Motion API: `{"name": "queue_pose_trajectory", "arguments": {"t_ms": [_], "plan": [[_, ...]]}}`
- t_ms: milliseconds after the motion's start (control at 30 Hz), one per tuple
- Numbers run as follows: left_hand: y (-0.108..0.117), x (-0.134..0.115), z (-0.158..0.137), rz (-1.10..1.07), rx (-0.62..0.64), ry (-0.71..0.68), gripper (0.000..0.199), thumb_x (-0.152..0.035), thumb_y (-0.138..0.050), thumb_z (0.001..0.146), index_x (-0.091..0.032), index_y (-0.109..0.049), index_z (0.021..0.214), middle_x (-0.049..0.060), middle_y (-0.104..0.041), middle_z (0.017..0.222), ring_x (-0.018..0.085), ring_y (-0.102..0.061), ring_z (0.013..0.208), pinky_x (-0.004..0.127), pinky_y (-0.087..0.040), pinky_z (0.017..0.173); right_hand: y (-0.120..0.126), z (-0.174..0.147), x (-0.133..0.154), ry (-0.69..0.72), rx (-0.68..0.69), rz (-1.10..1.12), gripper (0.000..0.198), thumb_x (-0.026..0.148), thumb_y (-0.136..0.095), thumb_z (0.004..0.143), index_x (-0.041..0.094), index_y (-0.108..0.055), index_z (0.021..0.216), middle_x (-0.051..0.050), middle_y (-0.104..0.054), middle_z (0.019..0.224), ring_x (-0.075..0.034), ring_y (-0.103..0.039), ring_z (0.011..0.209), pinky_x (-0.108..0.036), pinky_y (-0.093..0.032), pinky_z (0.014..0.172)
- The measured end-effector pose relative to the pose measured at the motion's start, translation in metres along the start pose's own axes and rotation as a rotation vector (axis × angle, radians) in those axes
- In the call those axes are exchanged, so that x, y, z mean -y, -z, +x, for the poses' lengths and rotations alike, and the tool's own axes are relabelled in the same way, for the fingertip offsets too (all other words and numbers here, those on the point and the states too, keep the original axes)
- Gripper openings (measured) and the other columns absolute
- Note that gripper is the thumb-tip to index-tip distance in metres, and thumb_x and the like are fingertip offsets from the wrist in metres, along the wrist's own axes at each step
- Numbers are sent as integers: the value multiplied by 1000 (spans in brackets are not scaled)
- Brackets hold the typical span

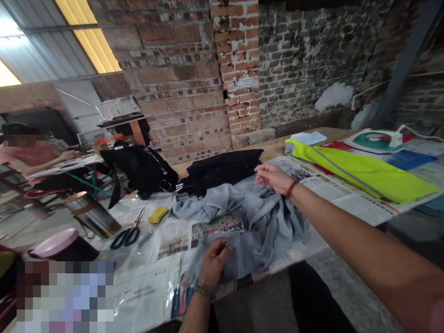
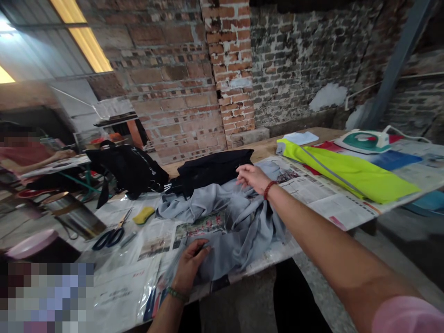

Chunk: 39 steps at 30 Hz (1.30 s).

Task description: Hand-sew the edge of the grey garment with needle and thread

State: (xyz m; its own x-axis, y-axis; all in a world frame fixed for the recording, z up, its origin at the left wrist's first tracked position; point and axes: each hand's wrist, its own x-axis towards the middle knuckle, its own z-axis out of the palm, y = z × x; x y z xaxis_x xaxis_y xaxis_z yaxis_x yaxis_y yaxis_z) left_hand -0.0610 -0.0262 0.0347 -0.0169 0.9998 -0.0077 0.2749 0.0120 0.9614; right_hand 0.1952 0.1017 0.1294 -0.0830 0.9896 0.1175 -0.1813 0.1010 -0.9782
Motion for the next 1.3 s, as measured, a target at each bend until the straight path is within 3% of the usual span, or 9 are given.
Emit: {"name": "queue_pose_trajectory", "arguments": {"t_ms": [100,233,333,533,767,1300], "plan": [[1,-2,0,40,-14,-11,17,-32,-61,61,-18,-65,69,-2,-58,63,14,-50,62,22,-39,56,-32,-11,-31,-11,185,-361,15,9,-47,75,18,-58,78,3,-56,56,-11,-57,51,-21,-40,47],[2,-3,0,45,-17,-17,16,-32,-61,61,-18,-65,68,-2,-58,61,14,-50,60,22,-38,55,-72,-29,-76,400,512,-885,20,8,-51,71,18,-68,72,-1,-61,67,-13,-54,64,-23,-39,60],[3,0,2,33,-20,-15,17,-32,-60,61,-18,-64,69,-2,-57,61,14,-49,59,22,-38,54,-86,-38,-96,513,632,-1086,21,6,-53,68,18,-71,71,-3,-61,69,-13,-51,63,-23,-35,56],[4,5,2,36,-6,4,15,-32,-58,63,-19,-64,69,-3,-55,59,12,-47,55,21,-36,50,-82,-46,-98,554,701,-1067,26,6,-51,69,21,-72,72,-1,-59,65,-11,-48,59,-21,-34,53],[2,3,1,-34,45,6,14,-31,-60,65,-19,-65,69,-4,-56,59,12,-47,56,21,-36,52,-77,-53,-88,480,813,-974,30,4,-48,70,22,-71,80,-1,-63,71,-12,-52,67,-21,-37,62],[3,5,1,17,49,-39,21,-36,-59,68,-18,-67,74,-1,-60,63,13,-51,61,21,-40,57,-75,-55,-95,410,800,-926,30,5,-47,74,19,-70,88,-2,-65,81,-12,-57,74,-19,-39,67]]}}
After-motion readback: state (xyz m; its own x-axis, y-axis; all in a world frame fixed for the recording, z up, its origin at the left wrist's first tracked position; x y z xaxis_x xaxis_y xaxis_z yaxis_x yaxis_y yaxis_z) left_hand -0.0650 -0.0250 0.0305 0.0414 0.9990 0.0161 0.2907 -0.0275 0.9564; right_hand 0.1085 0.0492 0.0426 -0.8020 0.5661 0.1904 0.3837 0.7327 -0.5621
